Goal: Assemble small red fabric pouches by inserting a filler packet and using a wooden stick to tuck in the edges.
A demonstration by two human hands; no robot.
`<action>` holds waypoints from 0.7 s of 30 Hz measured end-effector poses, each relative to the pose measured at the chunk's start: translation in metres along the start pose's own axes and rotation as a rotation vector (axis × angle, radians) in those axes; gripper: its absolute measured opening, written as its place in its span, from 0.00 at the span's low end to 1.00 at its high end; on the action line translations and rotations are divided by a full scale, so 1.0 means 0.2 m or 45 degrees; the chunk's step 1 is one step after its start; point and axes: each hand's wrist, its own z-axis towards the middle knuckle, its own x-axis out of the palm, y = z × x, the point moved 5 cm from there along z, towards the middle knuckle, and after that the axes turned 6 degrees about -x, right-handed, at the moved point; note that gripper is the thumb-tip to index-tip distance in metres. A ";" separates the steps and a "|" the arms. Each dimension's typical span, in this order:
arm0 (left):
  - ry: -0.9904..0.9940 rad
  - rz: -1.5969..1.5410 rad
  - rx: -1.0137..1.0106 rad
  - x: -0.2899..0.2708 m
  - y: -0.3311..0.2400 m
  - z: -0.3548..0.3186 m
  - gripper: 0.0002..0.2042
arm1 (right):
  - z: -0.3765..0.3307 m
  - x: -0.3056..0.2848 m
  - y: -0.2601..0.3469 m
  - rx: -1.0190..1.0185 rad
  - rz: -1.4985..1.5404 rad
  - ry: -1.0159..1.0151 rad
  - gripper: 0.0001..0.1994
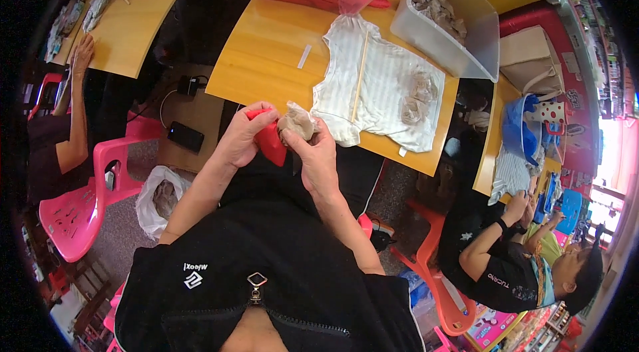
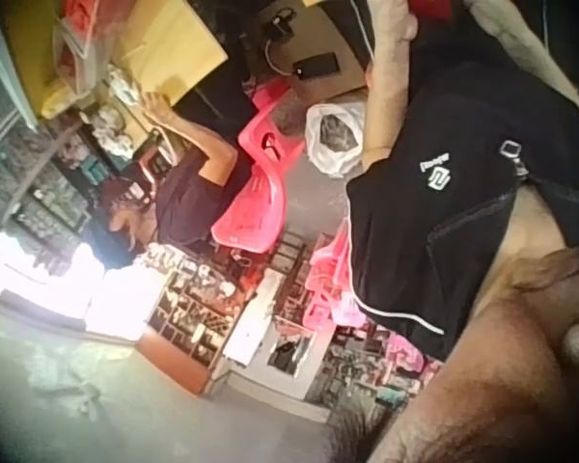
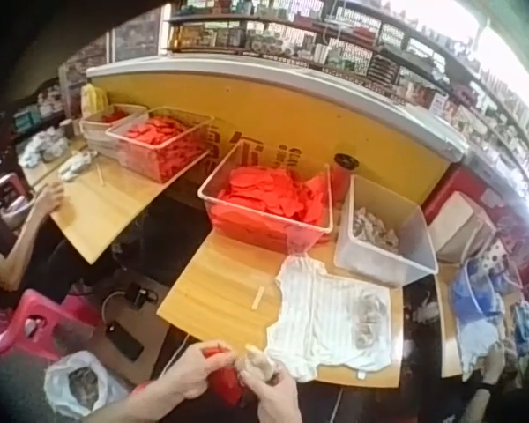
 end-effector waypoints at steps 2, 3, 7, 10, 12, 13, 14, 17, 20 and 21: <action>0.026 -0.063 -0.075 -0.01 0.01 -0.01 0.05 | 0.01 -0.02 -0.01 0.017 0.039 -0.018 0.18; 0.035 -0.020 -0.066 -0.02 0.02 -0.01 0.05 | 0.01 -0.03 -0.02 0.033 0.080 -0.036 0.18; 0.061 0.102 -0.045 -0.03 0.02 -0.02 0.05 | 0.00 -0.02 -0.02 -0.005 0.016 -0.046 0.18; 0.087 0.047 -0.017 -0.02 0.02 -0.03 0.05 | 0.00 -0.03 0.00 -0.141 -0.155 -0.105 0.16; 0.077 -0.054 -0.055 -0.02 0.02 -0.03 0.06 | -0.01 -0.05 0.03 -0.283 -0.447 -0.136 0.16; 0.066 -0.154 -0.092 -0.02 0.02 -0.03 0.06 | -0.01 -0.04 0.04 -0.282 -0.448 -0.136 0.16; 0.065 -0.156 -0.093 -0.01 0.02 -0.03 0.06 | -0.02 -0.03 0.06 -0.332 -0.597 -0.125 0.16; 0.028 -0.183 -0.143 0.00 0.02 -0.03 0.07 | -0.03 0.01 0.08 -0.356 -0.619 -0.074 0.17; 0.025 -0.099 -0.059 0.01 0.01 -0.01 0.08 | -0.01 0.01 0.05 -0.296 -0.471 -0.047 0.17; 0.026 -0.065 -0.031 0.01 0.01 -0.01 0.08 | -0.01 0.00 0.04 -0.261 -0.448 -0.063 0.17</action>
